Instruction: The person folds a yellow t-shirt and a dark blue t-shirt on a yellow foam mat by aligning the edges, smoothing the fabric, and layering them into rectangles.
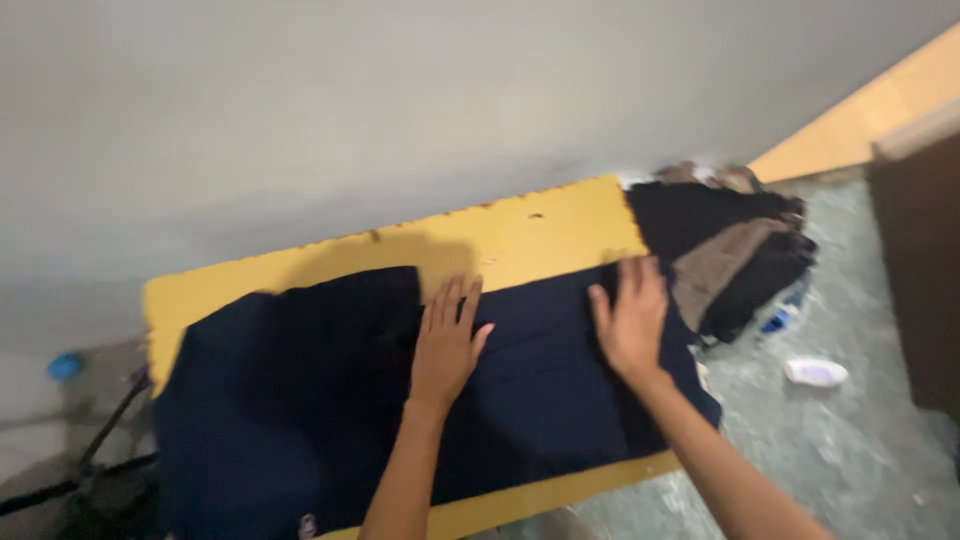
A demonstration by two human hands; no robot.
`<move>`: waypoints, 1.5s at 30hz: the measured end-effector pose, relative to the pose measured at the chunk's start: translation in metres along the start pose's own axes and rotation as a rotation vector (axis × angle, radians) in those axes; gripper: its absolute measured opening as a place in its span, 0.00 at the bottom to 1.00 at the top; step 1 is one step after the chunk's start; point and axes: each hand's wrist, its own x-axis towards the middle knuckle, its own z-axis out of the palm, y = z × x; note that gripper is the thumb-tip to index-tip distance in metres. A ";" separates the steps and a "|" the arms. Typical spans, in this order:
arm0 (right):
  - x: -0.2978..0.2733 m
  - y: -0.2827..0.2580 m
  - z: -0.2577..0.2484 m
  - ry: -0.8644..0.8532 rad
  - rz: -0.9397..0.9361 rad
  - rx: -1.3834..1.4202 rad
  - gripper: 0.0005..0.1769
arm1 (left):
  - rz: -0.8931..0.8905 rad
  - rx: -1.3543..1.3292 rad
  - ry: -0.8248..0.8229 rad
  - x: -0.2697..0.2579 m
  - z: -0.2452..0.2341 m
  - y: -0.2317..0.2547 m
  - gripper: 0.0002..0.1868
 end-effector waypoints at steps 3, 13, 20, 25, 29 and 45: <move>0.013 -0.103 0.001 -0.500 0.089 0.325 0.29 | -0.069 0.016 0.135 -0.002 -0.040 -0.029 0.33; 0.048 -0.252 0.136 -0.740 -0.119 0.652 0.30 | -0.765 -0.061 0.415 -0.111 -0.152 -0.240 0.31; 0.095 -0.285 0.044 -0.669 0.063 0.617 0.21 | -0.804 -0.562 0.147 -0.137 -0.142 -0.337 0.21; 0.089 -0.329 -0.068 -0.718 -0.166 0.937 0.25 | -0.765 -0.863 -0.041 -0.141 -0.134 -0.395 0.18; 0.021 -0.359 -0.117 -1.184 -0.360 0.936 0.37 | -0.794 -0.885 0.055 -0.148 -0.120 -0.408 0.11; -0.068 -0.297 0.072 -0.714 -0.566 -0.014 0.45 | -0.454 0.309 0.141 -0.150 -0.120 -0.195 0.36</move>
